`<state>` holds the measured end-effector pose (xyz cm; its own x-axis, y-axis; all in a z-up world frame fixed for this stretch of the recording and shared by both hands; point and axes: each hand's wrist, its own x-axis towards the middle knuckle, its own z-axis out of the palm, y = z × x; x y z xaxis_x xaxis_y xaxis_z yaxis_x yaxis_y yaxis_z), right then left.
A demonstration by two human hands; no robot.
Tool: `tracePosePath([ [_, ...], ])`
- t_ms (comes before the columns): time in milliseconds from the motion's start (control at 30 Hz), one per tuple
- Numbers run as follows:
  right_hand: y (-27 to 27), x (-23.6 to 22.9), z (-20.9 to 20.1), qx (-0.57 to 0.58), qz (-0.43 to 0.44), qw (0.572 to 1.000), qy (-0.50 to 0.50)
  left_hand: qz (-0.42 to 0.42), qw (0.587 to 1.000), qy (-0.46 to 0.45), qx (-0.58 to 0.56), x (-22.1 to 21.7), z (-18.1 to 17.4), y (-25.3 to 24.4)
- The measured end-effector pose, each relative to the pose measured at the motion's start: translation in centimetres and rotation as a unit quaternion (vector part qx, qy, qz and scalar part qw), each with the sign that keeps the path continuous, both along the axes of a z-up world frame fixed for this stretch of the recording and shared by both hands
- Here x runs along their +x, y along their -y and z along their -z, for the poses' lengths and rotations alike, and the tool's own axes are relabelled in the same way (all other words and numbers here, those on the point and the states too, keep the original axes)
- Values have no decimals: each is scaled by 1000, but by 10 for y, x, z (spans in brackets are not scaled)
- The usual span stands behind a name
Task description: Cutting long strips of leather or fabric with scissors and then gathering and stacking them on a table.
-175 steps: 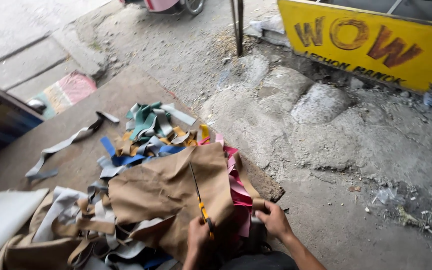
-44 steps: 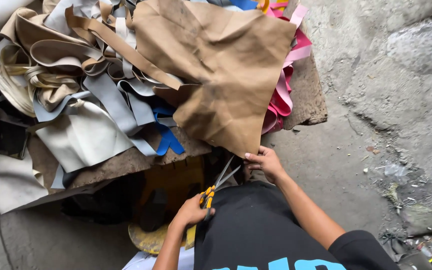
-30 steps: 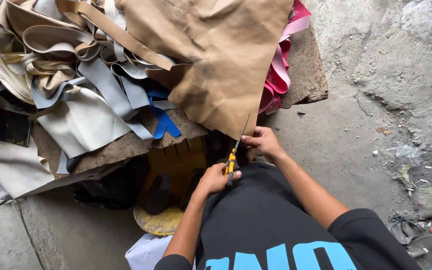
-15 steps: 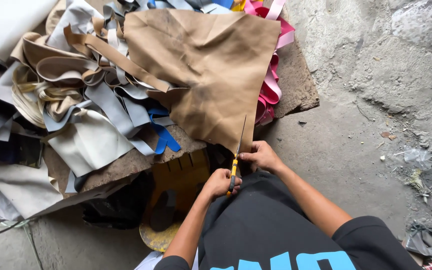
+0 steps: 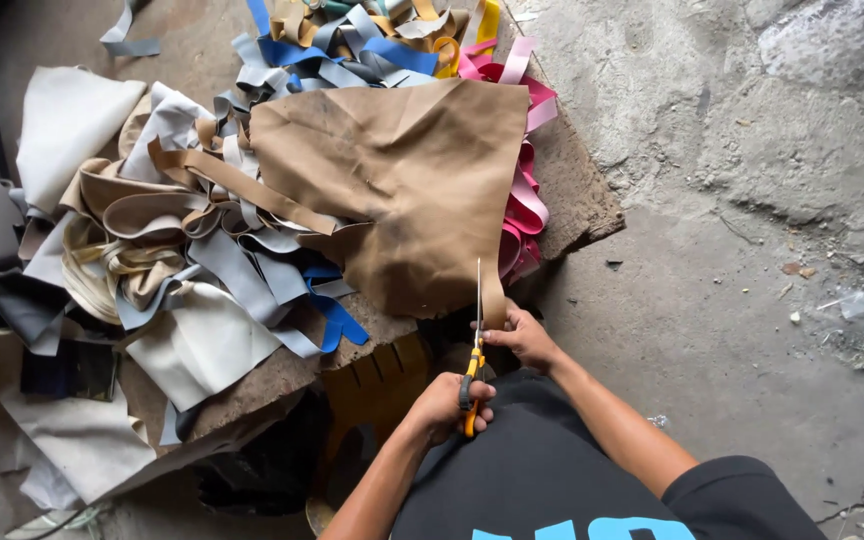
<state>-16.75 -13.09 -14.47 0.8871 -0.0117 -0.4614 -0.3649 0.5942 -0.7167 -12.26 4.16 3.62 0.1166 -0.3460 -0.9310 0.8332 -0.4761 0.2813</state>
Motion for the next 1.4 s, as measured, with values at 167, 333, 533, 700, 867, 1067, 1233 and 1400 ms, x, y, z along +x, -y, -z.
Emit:
tracePosePath([
  [167, -15, 4, 0, -103, 50, 993, 28, 10, 1000, -21, -10, 17, -10, -4],
  [333, -20, -1, -17, -17, 24, 999, 34, 27, 999, -45, -11, 28, -19, -5],
  [533, -22, -9, -27, -32, 30, 998, 41, 44, 999, 13, 27, 43, -4, 8],
  [700, -20, -11, -10, -48, 11, 998, 33, 46, 997, 55, 15, 65, 20, 24],
  [867, -32, -5, -21, -13, 37, 999, 11, 17, 995, 92, -21, 105, 80, 47],
  [1067, -34, 1, -66, -53, 55, 997, 2, 76, 984, 160, -18, 151, 134, 77],
  [1233, -47, -19, 19, -1, 38, 999, 11, 54, 991, 117, -18, 181, 69, 111],
  [1400, -53, -23, 22, -2, 21, 1000, 19, 18, 992, 102, -71, 221, 99, 150],
])
